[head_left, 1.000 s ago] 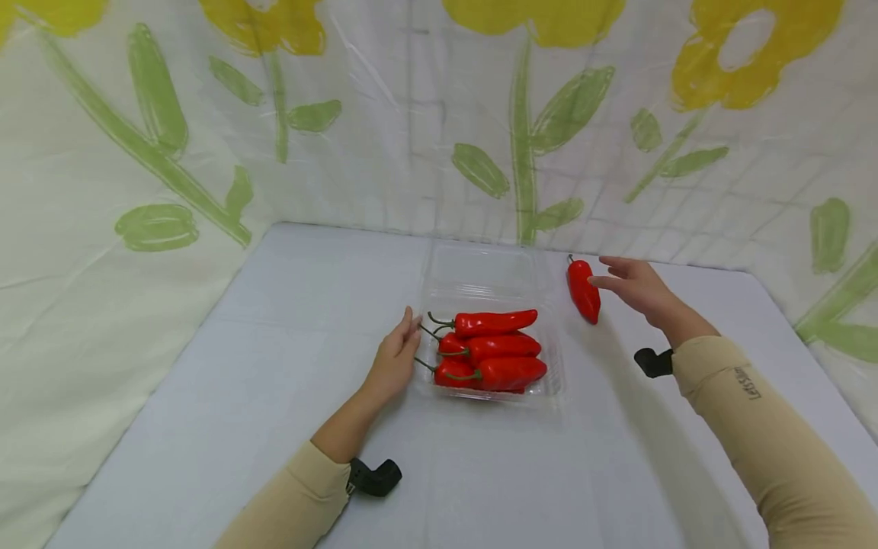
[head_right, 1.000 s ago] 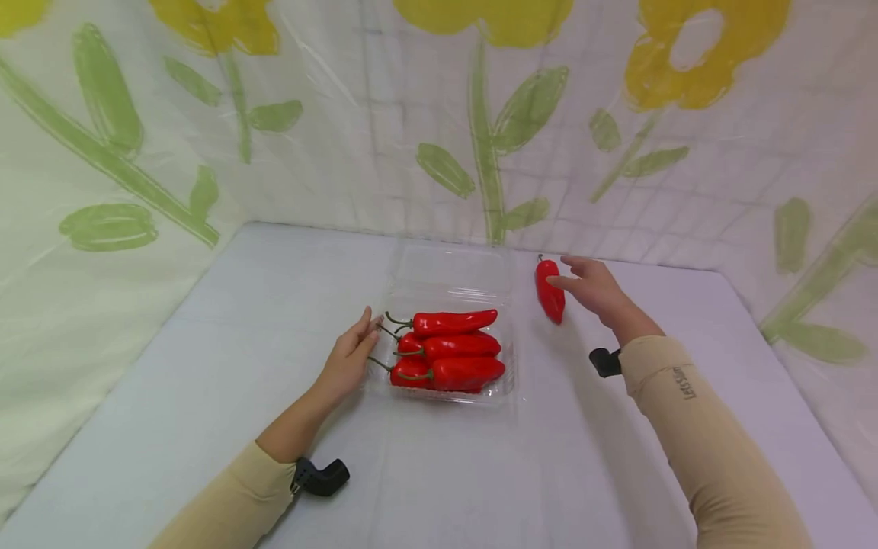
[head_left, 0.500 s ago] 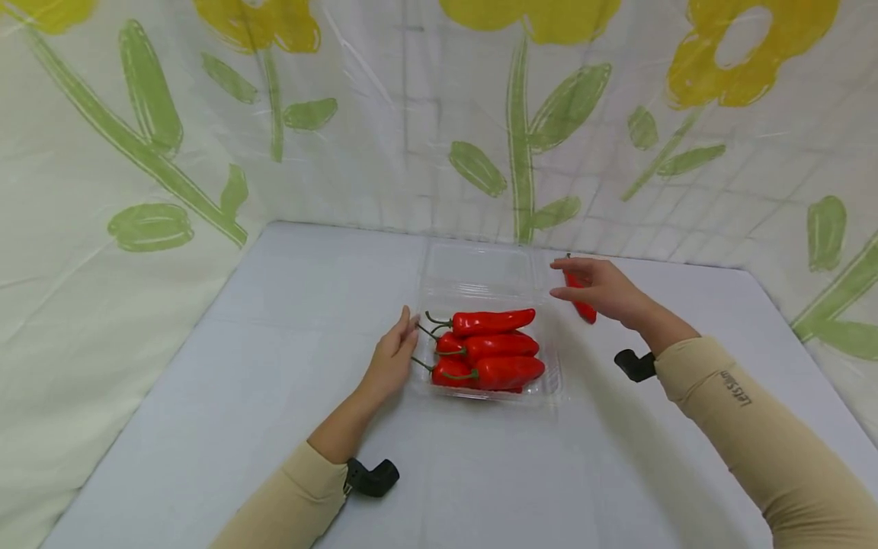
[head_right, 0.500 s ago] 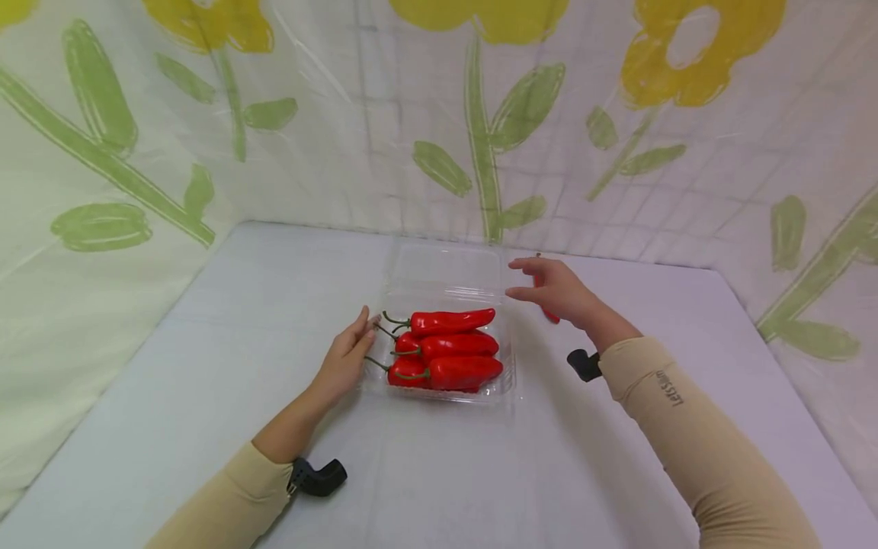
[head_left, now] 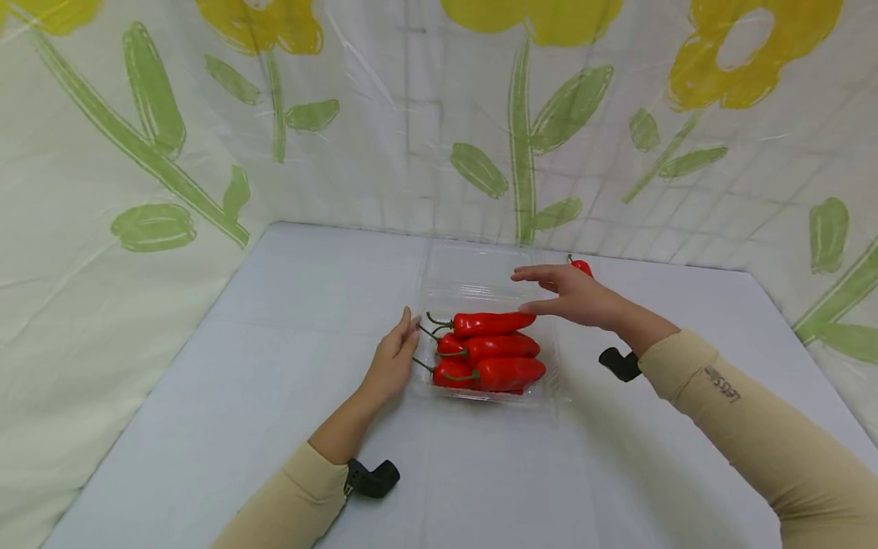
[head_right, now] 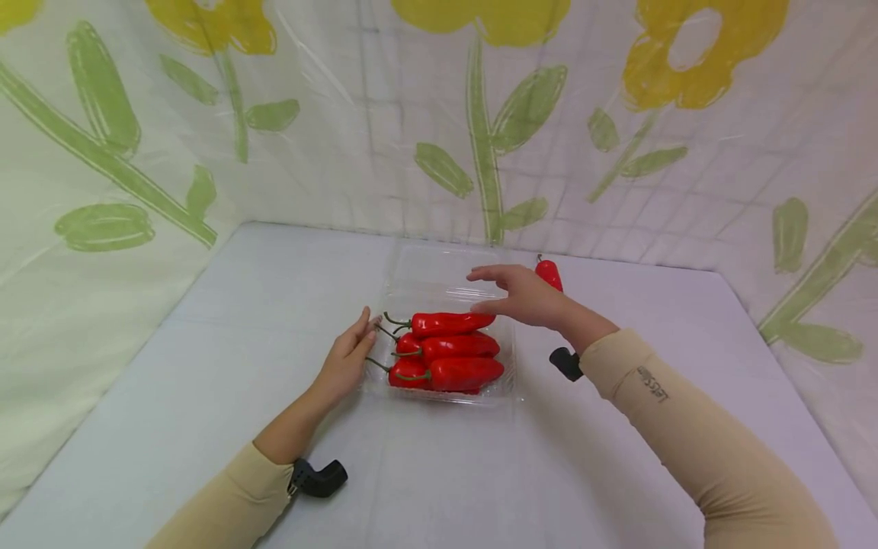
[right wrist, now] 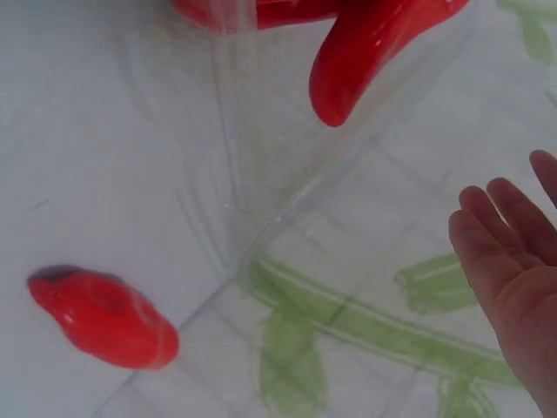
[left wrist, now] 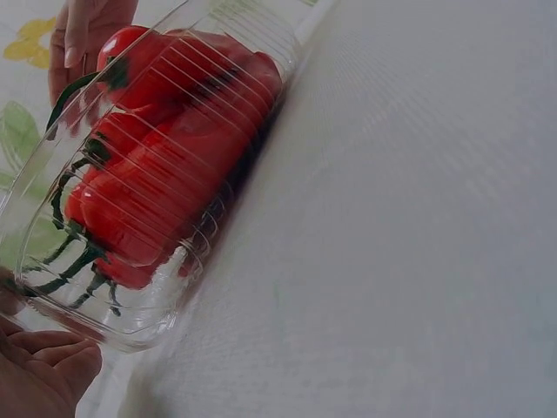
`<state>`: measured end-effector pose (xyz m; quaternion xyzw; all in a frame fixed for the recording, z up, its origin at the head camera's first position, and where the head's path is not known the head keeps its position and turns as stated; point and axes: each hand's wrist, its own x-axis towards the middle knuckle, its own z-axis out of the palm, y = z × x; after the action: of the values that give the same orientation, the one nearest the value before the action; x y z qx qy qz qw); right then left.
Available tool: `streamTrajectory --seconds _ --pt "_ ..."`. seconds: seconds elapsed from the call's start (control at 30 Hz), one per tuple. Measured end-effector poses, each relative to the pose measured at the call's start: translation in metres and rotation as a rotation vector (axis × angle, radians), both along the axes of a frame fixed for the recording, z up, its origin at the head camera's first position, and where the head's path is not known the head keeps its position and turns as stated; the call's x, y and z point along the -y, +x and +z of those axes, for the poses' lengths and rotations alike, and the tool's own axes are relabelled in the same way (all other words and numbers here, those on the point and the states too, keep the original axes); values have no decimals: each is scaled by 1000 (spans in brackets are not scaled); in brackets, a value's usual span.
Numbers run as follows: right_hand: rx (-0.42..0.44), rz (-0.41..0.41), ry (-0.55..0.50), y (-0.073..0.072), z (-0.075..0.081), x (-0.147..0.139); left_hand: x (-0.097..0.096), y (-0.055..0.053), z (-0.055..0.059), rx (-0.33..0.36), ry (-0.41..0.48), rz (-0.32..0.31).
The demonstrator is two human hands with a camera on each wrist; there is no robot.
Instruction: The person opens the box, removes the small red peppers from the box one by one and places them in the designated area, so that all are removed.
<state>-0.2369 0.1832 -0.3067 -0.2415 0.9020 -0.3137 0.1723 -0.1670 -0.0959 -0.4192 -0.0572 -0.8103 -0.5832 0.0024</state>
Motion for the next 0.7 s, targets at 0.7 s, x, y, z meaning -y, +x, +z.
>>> streamTrajectory --seconds 0.7 --pt "44 188 116 12 2 53 -1 0 0 -3 10 -1"
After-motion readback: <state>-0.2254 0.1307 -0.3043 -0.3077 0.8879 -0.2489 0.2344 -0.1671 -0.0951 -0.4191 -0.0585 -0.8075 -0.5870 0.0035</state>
